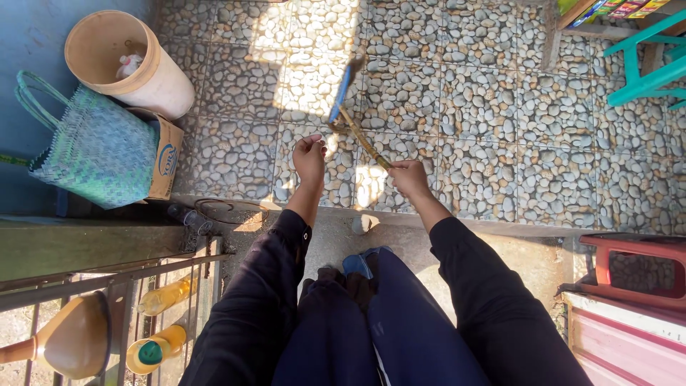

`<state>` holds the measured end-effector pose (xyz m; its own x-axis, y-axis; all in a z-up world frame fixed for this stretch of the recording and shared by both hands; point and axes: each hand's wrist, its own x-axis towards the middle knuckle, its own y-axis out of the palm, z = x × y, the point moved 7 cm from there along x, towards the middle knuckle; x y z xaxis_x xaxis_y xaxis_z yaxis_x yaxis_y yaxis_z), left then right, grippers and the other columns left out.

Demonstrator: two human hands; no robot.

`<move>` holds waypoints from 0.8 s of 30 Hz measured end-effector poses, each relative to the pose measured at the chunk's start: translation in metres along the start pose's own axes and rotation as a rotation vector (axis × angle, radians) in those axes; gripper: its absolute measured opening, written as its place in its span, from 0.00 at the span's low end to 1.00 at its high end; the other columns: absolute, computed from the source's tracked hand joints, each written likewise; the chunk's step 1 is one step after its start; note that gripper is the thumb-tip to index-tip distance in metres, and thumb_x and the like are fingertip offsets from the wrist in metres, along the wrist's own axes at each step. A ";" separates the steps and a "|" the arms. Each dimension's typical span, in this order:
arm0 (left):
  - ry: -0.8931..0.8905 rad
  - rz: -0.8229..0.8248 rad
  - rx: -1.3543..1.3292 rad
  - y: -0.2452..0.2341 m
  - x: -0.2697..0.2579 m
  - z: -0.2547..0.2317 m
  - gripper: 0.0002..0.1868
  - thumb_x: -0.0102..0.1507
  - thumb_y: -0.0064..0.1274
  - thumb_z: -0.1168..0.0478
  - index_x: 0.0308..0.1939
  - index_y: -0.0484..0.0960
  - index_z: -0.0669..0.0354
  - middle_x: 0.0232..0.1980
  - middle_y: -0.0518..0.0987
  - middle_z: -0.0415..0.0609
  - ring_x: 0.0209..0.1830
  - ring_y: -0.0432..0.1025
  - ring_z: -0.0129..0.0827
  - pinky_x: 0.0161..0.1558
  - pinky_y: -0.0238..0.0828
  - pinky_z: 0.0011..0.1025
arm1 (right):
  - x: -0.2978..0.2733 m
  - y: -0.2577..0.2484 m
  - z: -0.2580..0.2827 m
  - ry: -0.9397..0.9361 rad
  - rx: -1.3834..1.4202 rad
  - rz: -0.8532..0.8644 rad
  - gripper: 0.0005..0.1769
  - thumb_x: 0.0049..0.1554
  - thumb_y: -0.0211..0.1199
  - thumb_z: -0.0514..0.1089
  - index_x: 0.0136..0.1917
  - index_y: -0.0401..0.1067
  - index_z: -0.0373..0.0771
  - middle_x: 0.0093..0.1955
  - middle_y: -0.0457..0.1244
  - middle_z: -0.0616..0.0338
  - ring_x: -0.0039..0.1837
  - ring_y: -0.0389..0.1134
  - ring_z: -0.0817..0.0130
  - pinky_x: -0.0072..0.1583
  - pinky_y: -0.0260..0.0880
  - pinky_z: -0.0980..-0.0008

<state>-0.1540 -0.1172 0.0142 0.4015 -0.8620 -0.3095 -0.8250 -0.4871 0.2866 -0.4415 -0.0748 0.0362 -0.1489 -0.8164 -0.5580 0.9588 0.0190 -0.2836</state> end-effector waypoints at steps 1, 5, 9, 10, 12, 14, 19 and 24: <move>-0.001 0.000 0.002 -0.002 -0.002 -0.005 0.07 0.65 0.47 0.71 0.45 0.78 0.67 0.39 0.80 0.46 0.34 0.73 0.25 0.39 0.71 0.23 | -0.005 0.013 0.007 0.002 0.001 0.000 0.19 0.55 0.67 0.37 0.59 0.75 0.33 0.32 0.67 0.55 0.26 0.63 0.78 0.26 0.55 0.72; 0.018 0.004 0.049 -0.016 -0.002 -0.018 0.07 0.65 0.48 0.71 0.46 0.78 0.66 0.39 0.80 0.46 0.34 0.73 0.25 0.39 0.71 0.23 | -0.014 0.096 0.016 0.118 0.142 0.221 0.18 0.56 0.64 0.38 0.60 0.75 0.33 0.30 0.64 0.56 0.24 0.55 0.76 0.25 0.49 0.72; 0.056 -0.028 0.044 -0.049 0.008 -0.015 0.08 0.64 0.48 0.72 0.46 0.80 0.68 0.38 0.81 0.47 0.33 0.74 0.27 0.37 0.71 0.24 | -0.012 0.186 0.016 0.233 0.229 0.329 0.15 0.54 0.65 0.36 0.56 0.76 0.34 0.29 0.63 0.54 0.24 0.55 0.75 0.26 0.47 0.71; 0.056 -0.030 0.045 -0.059 0.006 -0.017 0.08 0.64 0.48 0.72 0.46 0.80 0.68 0.38 0.81 0.47 0.33 0.74 0.27 0.37 0.71 0.24 | -0.009 0.198 0.015 0.234 0.229 0.330 0.15 0.54 0.65 0.36 0.56 0.76 0.34 0.29 0.63 0.54 0.24 0.55 0.75 0.26 0.47 0.71; 0.034 -0.052 0.060 -0.077 0.004 -0.019 0.08 0.64 0.48 0.72 0.46 0.79 0.68 0.38 0.80 0.46 0.33 0.74 0.26 0.38 0.71 0.23 | -0.001 0.220 0.014 0.243 0.147 0.320 0.11 0.55 0.66 0.36 0.50 0.77 0.28 0.28 0.63 0.52 0.23 0.54 0.74 0.26 0.47 0.69; 0.036 -0.037 0.051 -0.098 0.009 -0.013 0.08 0.65 0.48 0.72 0.46 0.79 0.67 0.38 0.80 0.46 0.33 0.73 0.26 0.37 0.69 0.23 | 0.015 0.220 0.009 0.263 0.121 0.297 0.10 0.55 0.67 0.36 0.48 0.77 0.26 0.27 0.63 0.52 0.23 0.55 0.74 0.26 0.47 0.69; 0.073 -0.009 0.014 -0.129 0.016 -0.008 0.06 0.66 0.48 0.72 0.46 0.78 0.67 0.38 0.79 0.47 0.33 0.72 0.25 0.37 0.69 0.22 | 0.055 0.163 -0.023 0.373 0.055 0.158 0.06 0.55 0.68 0.35 0.43 0.76 0.28 0.27 0.64 0.56 0.23 0.57 0.77 0.26 0.47 0.74; 0.043 -0.020 0.054 -0.124 0.018 0.004 0.07 0.65 0.48 0.72 0.46 0.79 0.68 0.38 0.79 0.46 0.33 0.71 0.25 0.38 0.69 0.22 | 0.069 0.047 -0.061 0.476 0.102 -0.083 0.07 0.55 0.68 0.37 0.42 0.75 0.31 0.28 0.64 0.57 0.22 0.52 0.80 0.27 0.50 0.74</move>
<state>-0.0463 -0.0721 -0.0308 0.4340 -0.8577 -0.2757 -0.8361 -0.4975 0.2313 -0.4214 -0.0953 -0.0629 -0.2972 -0.4579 -0.8379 0.9542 -0.1112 -0.2777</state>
